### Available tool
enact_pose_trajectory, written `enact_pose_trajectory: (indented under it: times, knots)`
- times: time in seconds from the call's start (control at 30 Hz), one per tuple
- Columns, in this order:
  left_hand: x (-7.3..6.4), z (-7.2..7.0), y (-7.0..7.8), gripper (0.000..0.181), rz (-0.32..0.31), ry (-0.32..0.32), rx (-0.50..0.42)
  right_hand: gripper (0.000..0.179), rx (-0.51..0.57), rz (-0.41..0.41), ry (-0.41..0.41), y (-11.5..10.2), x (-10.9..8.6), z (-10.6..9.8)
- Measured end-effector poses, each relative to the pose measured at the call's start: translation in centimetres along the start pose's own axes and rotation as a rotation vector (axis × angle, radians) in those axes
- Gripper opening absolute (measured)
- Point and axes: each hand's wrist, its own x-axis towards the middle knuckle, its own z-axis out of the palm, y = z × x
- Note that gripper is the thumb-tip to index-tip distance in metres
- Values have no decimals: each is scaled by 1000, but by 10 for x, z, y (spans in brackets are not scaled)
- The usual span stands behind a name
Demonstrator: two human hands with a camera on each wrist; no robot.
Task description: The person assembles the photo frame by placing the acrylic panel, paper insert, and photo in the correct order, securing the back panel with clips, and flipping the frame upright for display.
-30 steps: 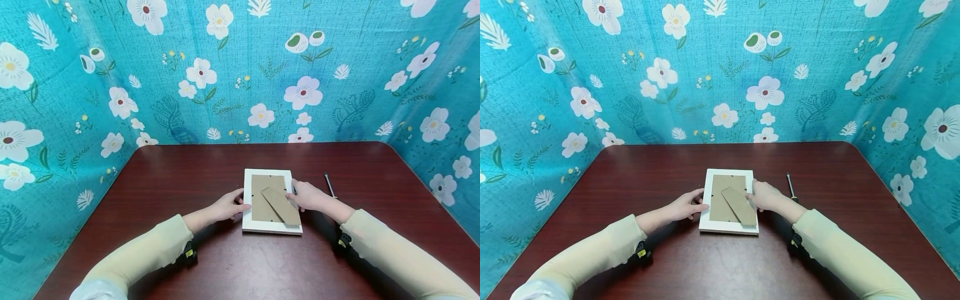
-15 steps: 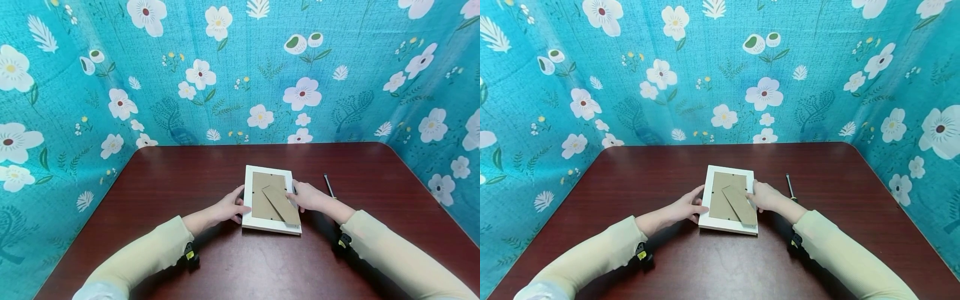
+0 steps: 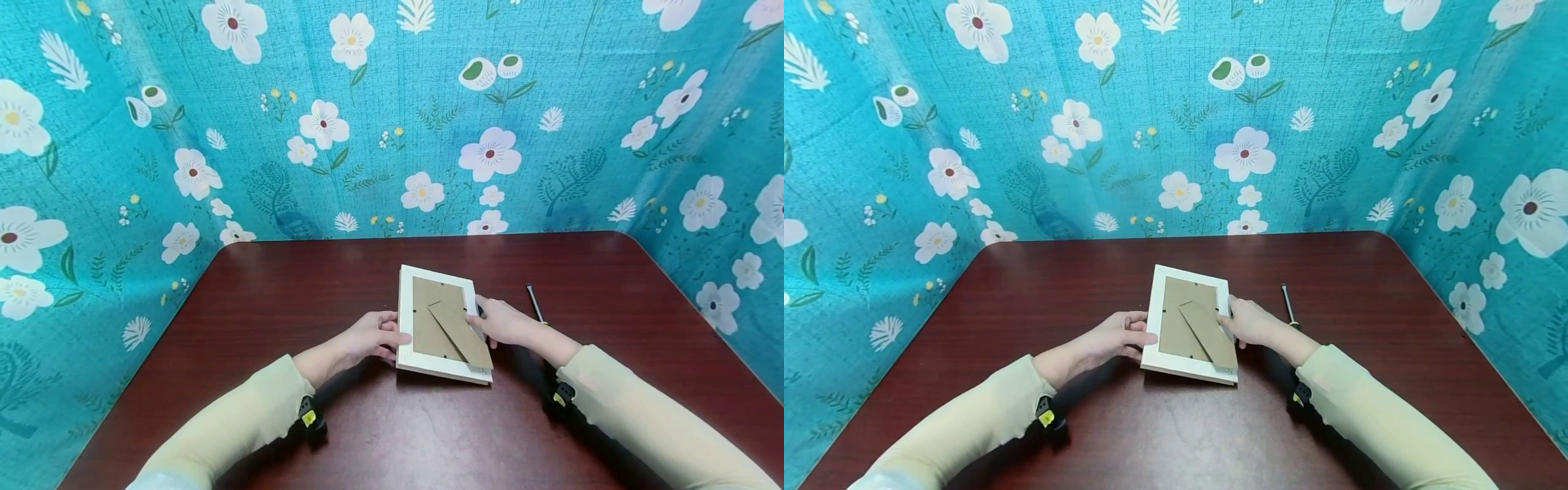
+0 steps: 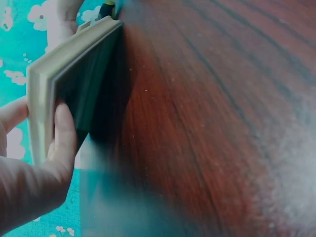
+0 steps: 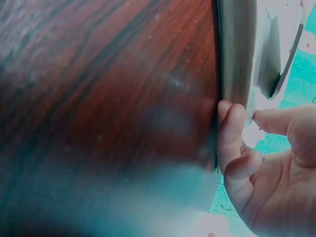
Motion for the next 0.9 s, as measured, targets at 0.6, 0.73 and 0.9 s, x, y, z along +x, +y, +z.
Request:
enact_pose_trajectory:
  times: [0.6,0.73,0.9]
  knots:
    - [0,4,19,34,62,-141,-128,55,26,-91,25,-8,1,-5]
    - [1,7,25,27,79,-123,-127,55,25,-67,52,-17,2,-16]
    - [0,10,36,24,94,-118,-109,57,71,-74,97,-31,1,-34]
